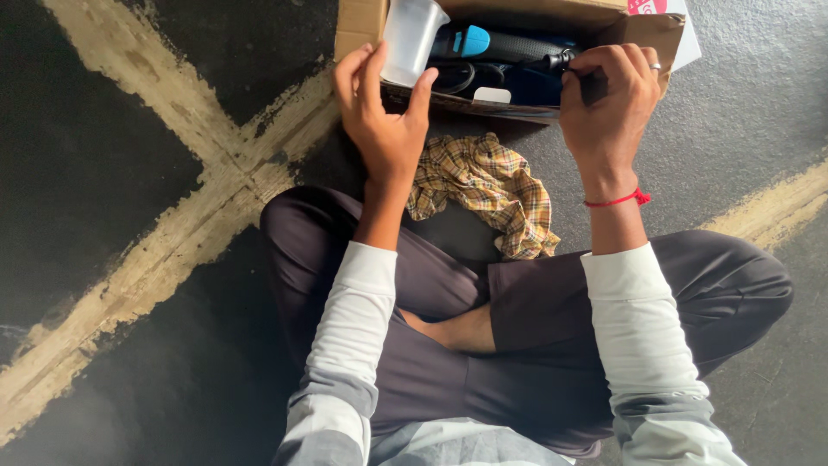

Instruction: The person sits on the floor and cleans a transparent plastic cup with a checkered cloth. They then place the cup into a cardboard box containing a steam cleaner and accessories. Finally, the person wipes the exterior of the box with the cloth and closes the lid.

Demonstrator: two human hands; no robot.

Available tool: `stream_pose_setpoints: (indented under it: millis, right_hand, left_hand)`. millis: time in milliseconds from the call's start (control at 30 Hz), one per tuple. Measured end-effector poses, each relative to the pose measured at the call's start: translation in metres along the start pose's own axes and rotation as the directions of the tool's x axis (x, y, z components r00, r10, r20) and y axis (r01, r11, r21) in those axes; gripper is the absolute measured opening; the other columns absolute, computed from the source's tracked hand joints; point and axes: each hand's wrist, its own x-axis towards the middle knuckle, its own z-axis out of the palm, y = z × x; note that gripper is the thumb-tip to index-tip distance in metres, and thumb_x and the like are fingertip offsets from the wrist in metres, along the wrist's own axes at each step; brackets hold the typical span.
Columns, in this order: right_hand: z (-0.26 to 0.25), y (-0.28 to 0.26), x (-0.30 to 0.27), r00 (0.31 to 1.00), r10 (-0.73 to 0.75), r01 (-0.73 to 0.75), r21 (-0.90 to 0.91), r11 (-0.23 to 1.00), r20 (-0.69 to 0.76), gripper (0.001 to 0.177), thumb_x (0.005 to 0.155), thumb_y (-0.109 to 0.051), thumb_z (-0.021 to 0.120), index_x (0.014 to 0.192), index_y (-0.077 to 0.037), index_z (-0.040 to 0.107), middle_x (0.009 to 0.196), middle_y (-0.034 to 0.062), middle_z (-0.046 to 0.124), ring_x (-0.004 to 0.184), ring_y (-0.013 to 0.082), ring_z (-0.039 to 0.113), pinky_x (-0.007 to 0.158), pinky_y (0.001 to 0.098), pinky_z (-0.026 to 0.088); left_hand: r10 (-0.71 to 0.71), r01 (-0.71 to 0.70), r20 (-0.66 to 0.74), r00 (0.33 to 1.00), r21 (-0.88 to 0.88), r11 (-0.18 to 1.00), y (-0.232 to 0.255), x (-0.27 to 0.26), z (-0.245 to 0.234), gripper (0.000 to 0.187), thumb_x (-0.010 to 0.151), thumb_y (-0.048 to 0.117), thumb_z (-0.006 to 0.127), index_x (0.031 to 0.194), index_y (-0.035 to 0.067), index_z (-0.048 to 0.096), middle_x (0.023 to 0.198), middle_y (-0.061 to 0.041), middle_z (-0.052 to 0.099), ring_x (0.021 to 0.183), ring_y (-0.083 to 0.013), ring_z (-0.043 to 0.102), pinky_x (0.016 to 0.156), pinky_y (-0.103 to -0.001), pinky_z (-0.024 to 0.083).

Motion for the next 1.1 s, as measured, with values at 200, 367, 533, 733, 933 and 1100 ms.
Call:
stream_pose_setpoints:
  millis: [200,367,533,733,933,1100]
  right_hand:
    - [0.001,0.001,0.0,1.0,0.002,-0.002,-0.02,1.0,-0.007,0.016,0.084,0.005,0.079,0.091,-0.006,0.07,0.099,0.0067,0.066,0.101,0.0284,0.06,0.091,0.0412,0.047]
    - [0.001,0.002,0.0,1.0,0.006,-0.006,-0.004,1.0,-0.003,0.016,0.085,0.005,0.079,0.092,-0.005,0.07,0.099,0.0067,0.066,0.1,0.0282,0.06,0.091,0.0402,0.047]
    - [0.001,0.002,0.0,1.0,0.007,-0.007,0.008,1.0,-0.005,0.015,0.085,0.004,0.08,0.092,-0.005,0.07,0.097,0.0062,0.066,0.098,0.0273,0.06,0.089,0.0401,0.047]
    - [-0.003,0.0,0.002,0.988,-0.012,0.022,0.064,0.998,-0.154,0.018,0.084,0.008,0.073,0.097,-0.005,0.072,0.108,0.0083,0.065,0.11,0.0285,0.061,0.097,0.0397,0.049]
    - [-0.008,0.0,0.008,0.915,0.007,-0.015,-0.017,1.0,-0.403,0.03,0.091,0.001,0.081,0.116,-0.006,0.067,0.114,0.0104,0.063,0.112,0.0259,0.062,0.092,0.0393,0.049]
    - [-0.004,0.0,0.013,0.921,0.195,-0.101,0.278,0.955,-0.338,0.02,0.1,-0.005,0.074,0.116,-0.006,0.063,0.102,0.0079,0.068,0.099,0.0158,0.07,0.082,0.0313,0.057]
  left_hand:
    - [0.108,-0.099,-0.08,0.991,0.112,0.989,-0.001,-0.002,0.009,0.034,0.089,0.02,0.089,0.103,0.009,0.06,0.111,-0.007,0.056,0.122,-0.0307,0.06,0.106,-0.045,0.052]
    - [0.124,-0.129,0.035,0.992,0.177,0.976,0.0,-0.001,0.007,0.022,0.099,0.02,0.076,0.117,0.008,0.068,0.122,-0.008,0.06,0.13,-0.0306,0.053,0.111,-0.047,0.049]
    - [0.128,-0.187,0.189,0.974,0.341,0.921,0.006,-0.002,0.007,0.029,0.104,0.025,0.066,0.128,0.01,0.069,0.138,-0.009,0.058,0.14,-0.0358,0.044,0.114,-0.054,0.039]
    - [0.201,-0.17,-0.074,0.977,0.301,0.938,0.007,0.002,-0.003,0.04,0.108,0.031,0.066,0.14,0.008,0.057,0.146,-0.01,0.049,0.146,-0.0319,0.04,0.122,-0.05,0.036]
    - [0.038,-0.035,-0.038,0.999,0.074,0.997,-0.011,-0.001,-0.003,0.049,0.109,0.028,0.067,0.148,0.007,0.047,0.148,-0.008,0.053,0.139,-0.0239,0.049,0.118,-0.043,0.043]
    - [0.105,-0.113,0.127,0.986,0.056,0.992,-0.007,-0.003,0.001,0.021,0.106,0.021,0.069,0.124,0.01,0.07,0.136,-0.005,0.06,0.138,-0.0268,0.052,0.113,-0.043,0.047]
